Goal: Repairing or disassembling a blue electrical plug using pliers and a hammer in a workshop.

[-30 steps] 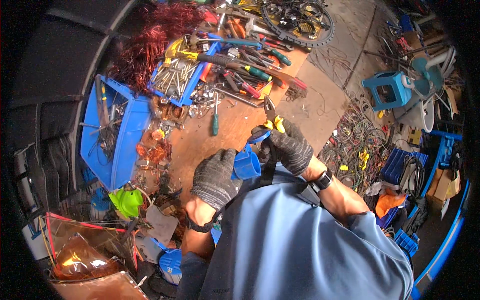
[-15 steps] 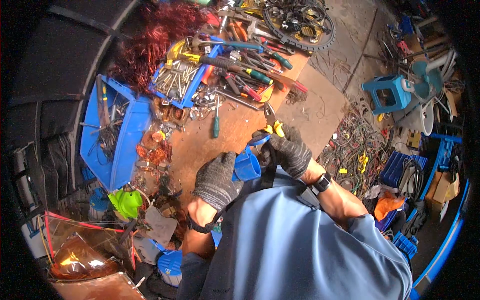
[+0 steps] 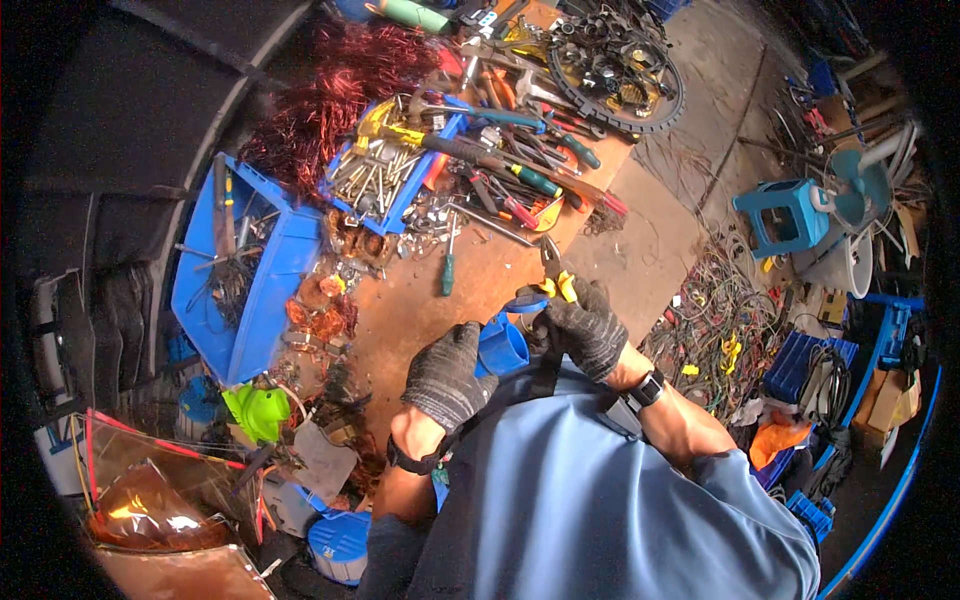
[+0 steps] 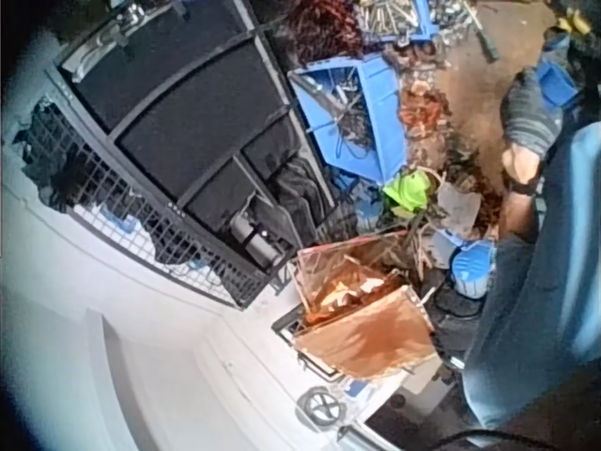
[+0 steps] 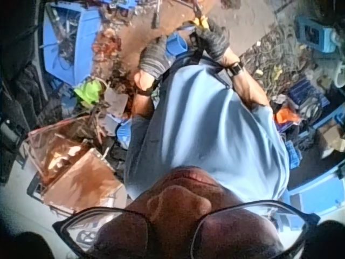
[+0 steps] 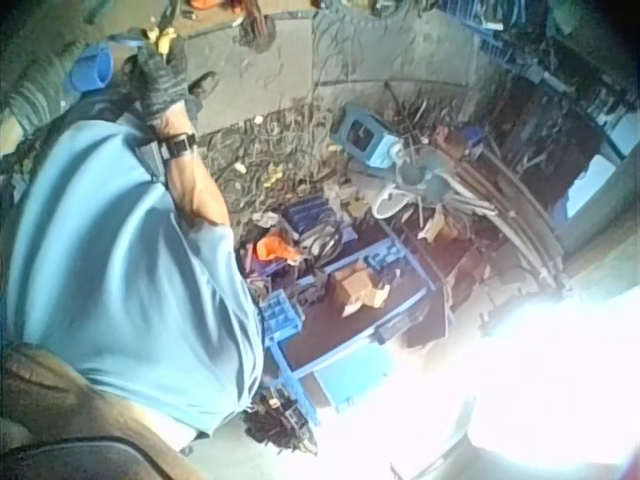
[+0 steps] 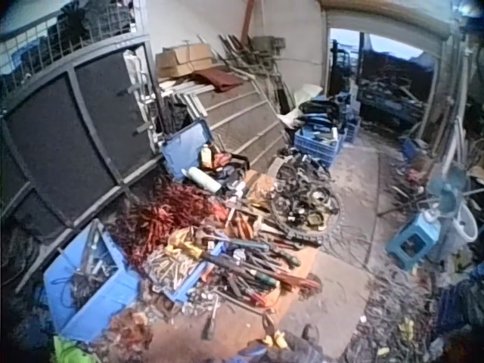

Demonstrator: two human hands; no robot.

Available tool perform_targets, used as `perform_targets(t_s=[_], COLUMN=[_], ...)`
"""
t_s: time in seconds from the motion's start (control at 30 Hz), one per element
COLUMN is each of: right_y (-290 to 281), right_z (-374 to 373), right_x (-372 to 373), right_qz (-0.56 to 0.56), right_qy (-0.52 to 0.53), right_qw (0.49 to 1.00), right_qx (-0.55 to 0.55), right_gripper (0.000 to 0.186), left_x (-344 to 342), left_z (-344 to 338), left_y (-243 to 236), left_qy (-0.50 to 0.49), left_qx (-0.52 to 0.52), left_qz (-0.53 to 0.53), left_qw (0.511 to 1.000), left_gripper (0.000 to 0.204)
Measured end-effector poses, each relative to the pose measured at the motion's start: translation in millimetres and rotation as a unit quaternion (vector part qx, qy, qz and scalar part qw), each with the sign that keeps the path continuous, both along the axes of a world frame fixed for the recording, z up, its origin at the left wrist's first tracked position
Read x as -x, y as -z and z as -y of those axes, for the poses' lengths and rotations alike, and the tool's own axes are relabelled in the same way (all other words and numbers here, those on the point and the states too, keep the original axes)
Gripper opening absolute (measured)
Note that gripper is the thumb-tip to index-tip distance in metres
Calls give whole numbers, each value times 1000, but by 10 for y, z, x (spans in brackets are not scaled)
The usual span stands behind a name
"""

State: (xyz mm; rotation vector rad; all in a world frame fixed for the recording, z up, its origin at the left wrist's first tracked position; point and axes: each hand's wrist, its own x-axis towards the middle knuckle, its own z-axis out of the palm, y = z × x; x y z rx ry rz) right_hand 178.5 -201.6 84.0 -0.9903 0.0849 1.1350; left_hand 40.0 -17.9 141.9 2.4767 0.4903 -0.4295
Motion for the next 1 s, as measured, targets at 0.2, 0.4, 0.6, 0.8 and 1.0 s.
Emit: perform_targets(t_s=[0.2,0.4,0.6,0.8,1.0], right_y=[-36,-115,-142,-79,-125], right_z=[-4,-9,-17,-9,-16], right_x=[-1,-10,-31,-4,-6], right_qz=[12,-2,4,0,-19], right_qy=[-3,-8,-19,-14,-2], right_qw=[1000,1000,1000,999,1000], right_qx=[22,25,22,29,13], right_gripper=[31,33,34,34,27], left_x=[-14,30,20,35,7], left_z=[6,9,-1,-1,23], left_y=[14,53,82,81,4], left_qy=[-2,6,6,2,10], left_qx=[4,-5,4,-4,-36], left_qz=[-28,4,-17,-16,-32], left_qw=[1000,1000,1000,1000,999], left_gripper=[47,49,55,55,52])
